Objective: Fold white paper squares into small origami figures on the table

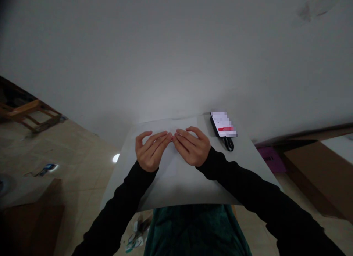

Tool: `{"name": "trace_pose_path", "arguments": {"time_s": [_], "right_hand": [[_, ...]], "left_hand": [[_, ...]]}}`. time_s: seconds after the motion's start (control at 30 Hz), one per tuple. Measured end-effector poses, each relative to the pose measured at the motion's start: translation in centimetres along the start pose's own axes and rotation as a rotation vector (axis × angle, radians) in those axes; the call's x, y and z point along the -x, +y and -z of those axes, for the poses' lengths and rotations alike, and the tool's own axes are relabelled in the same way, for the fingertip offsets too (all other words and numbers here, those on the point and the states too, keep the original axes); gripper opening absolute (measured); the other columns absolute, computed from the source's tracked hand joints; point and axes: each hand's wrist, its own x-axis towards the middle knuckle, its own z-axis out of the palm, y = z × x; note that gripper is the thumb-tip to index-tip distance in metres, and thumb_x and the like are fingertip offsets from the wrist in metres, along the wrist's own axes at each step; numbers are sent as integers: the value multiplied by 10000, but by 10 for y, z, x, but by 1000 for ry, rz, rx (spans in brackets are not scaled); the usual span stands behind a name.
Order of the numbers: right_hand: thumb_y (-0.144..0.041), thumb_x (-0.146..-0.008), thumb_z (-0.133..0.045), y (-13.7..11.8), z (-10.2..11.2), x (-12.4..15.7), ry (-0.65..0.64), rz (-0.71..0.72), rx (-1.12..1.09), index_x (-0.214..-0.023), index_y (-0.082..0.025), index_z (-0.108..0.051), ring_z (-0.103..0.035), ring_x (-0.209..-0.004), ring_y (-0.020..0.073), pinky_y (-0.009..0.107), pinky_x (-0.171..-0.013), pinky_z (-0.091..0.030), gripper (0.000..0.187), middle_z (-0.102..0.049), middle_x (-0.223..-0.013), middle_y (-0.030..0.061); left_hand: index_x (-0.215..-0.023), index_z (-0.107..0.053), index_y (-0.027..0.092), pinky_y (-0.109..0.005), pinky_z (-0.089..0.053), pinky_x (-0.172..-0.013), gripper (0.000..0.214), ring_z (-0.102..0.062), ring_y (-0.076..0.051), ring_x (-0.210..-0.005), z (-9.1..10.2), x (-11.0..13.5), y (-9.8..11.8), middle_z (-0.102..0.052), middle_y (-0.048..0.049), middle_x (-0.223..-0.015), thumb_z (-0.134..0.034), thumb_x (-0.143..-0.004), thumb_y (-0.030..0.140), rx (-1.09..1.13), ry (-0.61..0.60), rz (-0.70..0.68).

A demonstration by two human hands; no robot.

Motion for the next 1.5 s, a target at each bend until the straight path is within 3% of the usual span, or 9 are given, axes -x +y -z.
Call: {"name": "trace_pose_path", "arguments": {"time_s": [0.2,0.53,0.97,1.17,1.27,1.37,1.43,1.5], "right_hand": [[-70,-845,-579,2,-21,35,-40,22,44,-910,-154,-685,-687,-940,189,354,-772,-531,150,-750,-891,56],[-76,-859,-564,3,-38,62,-38,8,-6,-851,-180,-693,-688,-850,151,338,-757,-516,166,-748,-823,36],[-66,-844,-578,9,-50,73,-21,-3,-49,-833,-193,-683,-642,-845,142,339,-757,-483,165,-723,-775,23],[-57,-825,-598,16,-49,73,-3,14,10,-813,-163,-678,-649,-841,148,332,-750,-483,133,-719,-743,28],[-63,-830,-593,16,-52,75,-7,1,-7,-826,-168,-684,-655,-850,156,343,-758,-479,139,-720,-747,31],[-63,-857,-551,11,-55,77,-37,-35,-92,-875,-182,-693,-665,-888,166,360,-776,-484,186,-731,-802,37],[-66,-873,-524,7,-57,78,-64,-51,-141,-900,-188,-697,-668,-924,171,365,-792,-492,213,-737,-847,45],[-71,-883,-509,4,-58,78,-81,-58,-150,-908,-188,-699,-667,-945,175,364,-798,-500,224,-739,-864,51]], "left_hand": [[-1193,-561,174,-387,-454,-892,327,-648,-201,-1063,-17,29,-15,-711,-74,-1072,-538,-879,87,119,-105,-67],[-1046,-614,143,-341,-501,-844,196,-673,-165,-1002,-27,48,-29,-737,-61,-979,-557,-868,84,49,-105,-201],[-1002,-647,225,-342,-440,-811,209,-701,-144,-875,-13,83,-79,-749,-10,-917,-575,-859,91,74,-113,-117],[-951,-666,261,-374,-397,-852,204,-701,-155,-836,-2,95,-109,-751,8,-849,-578,-854,104,-66,-105,72],[-1116,-634,257,-388,-397,-900,319,-658,-189,-1022,-3,86,-94,-724,-48,-1036,-511,-871,94,-160,-42,121],[-1259,-543,189,-398,-429,-962,376,-568,-221,-1186,-19,73,-55,-636,-119,-1222,-510,-885,212,-12,-219,-18],[-1240,-542,162,-414,-450,-973,357,-580,-227,-1169,-33,66,-31,-648,-133,-1196,-524,-895,252,42,-297,-89],[-1199,-558,139,-403,-475,-961,298,-623,-207,-1100,-44,62,-18,-685,-123,-1119,-480,-912,164,55,-337,-105]]}}
